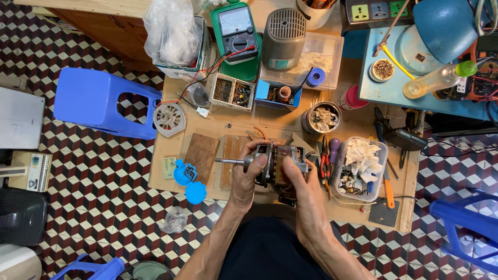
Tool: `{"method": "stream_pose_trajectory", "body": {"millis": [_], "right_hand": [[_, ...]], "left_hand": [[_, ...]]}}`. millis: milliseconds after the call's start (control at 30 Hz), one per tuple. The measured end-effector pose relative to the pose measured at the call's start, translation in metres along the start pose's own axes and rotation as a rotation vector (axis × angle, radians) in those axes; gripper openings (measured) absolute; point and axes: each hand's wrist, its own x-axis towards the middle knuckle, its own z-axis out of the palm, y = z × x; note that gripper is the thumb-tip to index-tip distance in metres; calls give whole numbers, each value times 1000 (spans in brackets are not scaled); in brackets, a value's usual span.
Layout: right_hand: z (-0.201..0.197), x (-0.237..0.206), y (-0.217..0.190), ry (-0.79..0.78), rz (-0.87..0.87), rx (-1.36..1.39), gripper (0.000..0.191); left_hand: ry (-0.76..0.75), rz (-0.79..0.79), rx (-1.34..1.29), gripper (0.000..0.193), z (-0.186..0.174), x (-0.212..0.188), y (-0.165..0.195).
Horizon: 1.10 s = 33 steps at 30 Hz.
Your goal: The person disassembles an electric motor by hand, separates the rotor and stator, and inspects internal components. They then reassemble the motor and use a cordless drill to tighten fasteners on the housing.
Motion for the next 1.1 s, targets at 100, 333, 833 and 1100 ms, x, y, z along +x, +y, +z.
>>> {"method": "stream_pose_trajectory", "body": {"millis": [100, 333, 833, 1100], "right_hand": [[-5, 0, 2, -71, 11, 96, 71], [-14, 14, 6, -202, 71, 5, 74], [-28, 30, 13, -231, 70, -47, 84], [-34, 37, 18, -261, -4, -157, 87]], "left_hand": [[-24, -10, -4, 55, -6, 3, 3], [-76, -41, -74, 55, -8, 5, 13], [-162, 70, 32, 49, -19, 5, 14], [-110, -14, -5, 48, -21, 4, 4]]}}
